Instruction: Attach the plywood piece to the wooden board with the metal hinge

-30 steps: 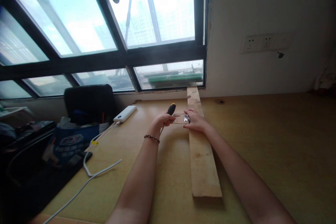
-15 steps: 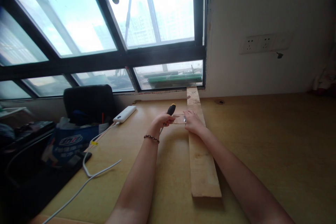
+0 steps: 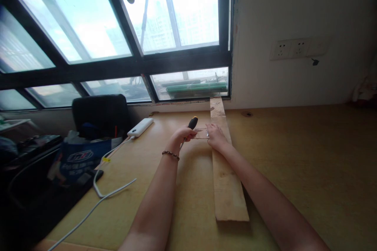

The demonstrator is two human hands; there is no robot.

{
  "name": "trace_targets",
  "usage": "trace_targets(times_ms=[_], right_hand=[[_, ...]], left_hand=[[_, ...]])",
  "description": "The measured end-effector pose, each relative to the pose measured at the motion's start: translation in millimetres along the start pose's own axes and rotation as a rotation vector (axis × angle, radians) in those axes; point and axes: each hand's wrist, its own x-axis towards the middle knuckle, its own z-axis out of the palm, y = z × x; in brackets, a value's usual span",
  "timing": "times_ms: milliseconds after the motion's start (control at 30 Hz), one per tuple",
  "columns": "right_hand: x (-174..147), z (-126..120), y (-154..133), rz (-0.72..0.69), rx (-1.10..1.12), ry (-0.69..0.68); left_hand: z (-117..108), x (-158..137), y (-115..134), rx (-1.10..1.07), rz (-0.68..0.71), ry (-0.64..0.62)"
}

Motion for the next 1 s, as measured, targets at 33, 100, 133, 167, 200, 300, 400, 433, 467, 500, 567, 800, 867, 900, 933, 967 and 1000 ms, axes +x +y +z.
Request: trace_targets(times_ms=[33,100,133,167,200,300,400,433,467,500,567,800,867,900,933,967,1000], right_hand=[[-0.2,0.2,-0.5,-0.002,0.0,0.008],[-0.6,0.5,-0.9,-0.007,0.006,0.016],[-0.6,0.5,-0.5,-0.009,0.011,0.019],[-0.5,0.4,0.3,-0.012,0.017,0.02],[-0.1,0.0,1.8,-0.015,0.027,0.021],[1.6,-2.7,9.1,-0.039,0.087,-0.003],[3.3,-8.2,17.6,-0.074,0.149,-0.041],[3.8,-10.3,19.9,-0.08,0.165,-0.053],[4.1,-12.1,21.7,-0.079,0.183,-0.063],[4.4,-13.7,23.0,-0.074,0.203,-0.072],[4.8,-15.5,24.6,-0.058,0.243,-0.081],[6.0,-10.7,29.9,-0.008,0.349,-0.08],[6.2,-9.6,31.2,0.004,0.389,-0.085],[6.2,-9.5,31.6,0.011,0.406,-0.085],[6.1,-9.5,31.7,0.016,0.422,-0.085],[6.0,-9.8,31.6,0.02,0.436,-0.084],[5.9,-10.2,31.3,0.022,0.447,-0.084]], left_hand=[[0.5,-0.1,0.3,0.0,0.0,0.001],[1.2,-0.4,0.8,0.001,0.001,0.01],[1.4,-0.6,0.9,0.002,0.003,0.015],[1.4,-0.7,1.0,0.004,0.005,0.018],[1.2,-0.9,1.0,0.006,0.007,0.021],[-0.3,-1.5,1.0,0.009,0.017,0.021],[-2.0,-2.6,1.5,0.003,0.03,0.021],[-2.4,-3.1,1.9,0.001,0.032,0.021],[-2.6,-3.6,2.2,0.0,0.032,0.02],[-2.6,-4.2,2.5,0.0,0.031,0.018],[-2.3,-5.2,2.8,-0.002,0.032,0.017],[-6.2,-11.5,13.1,-0.118,0.188,0.271],[-6.0,-19.4,24.2,-0.259,0.388,0.315],[-4.5,-24.6,31.1,-0.352,0.489,0.289],[-1.8,-30.3,38.2,-0.453,0.577,0.252],[2.1,-36.2,45.3,-0.547,0.642,0.207],[6.9,-41.7,51.7,-0.62,0.702,0.162]])
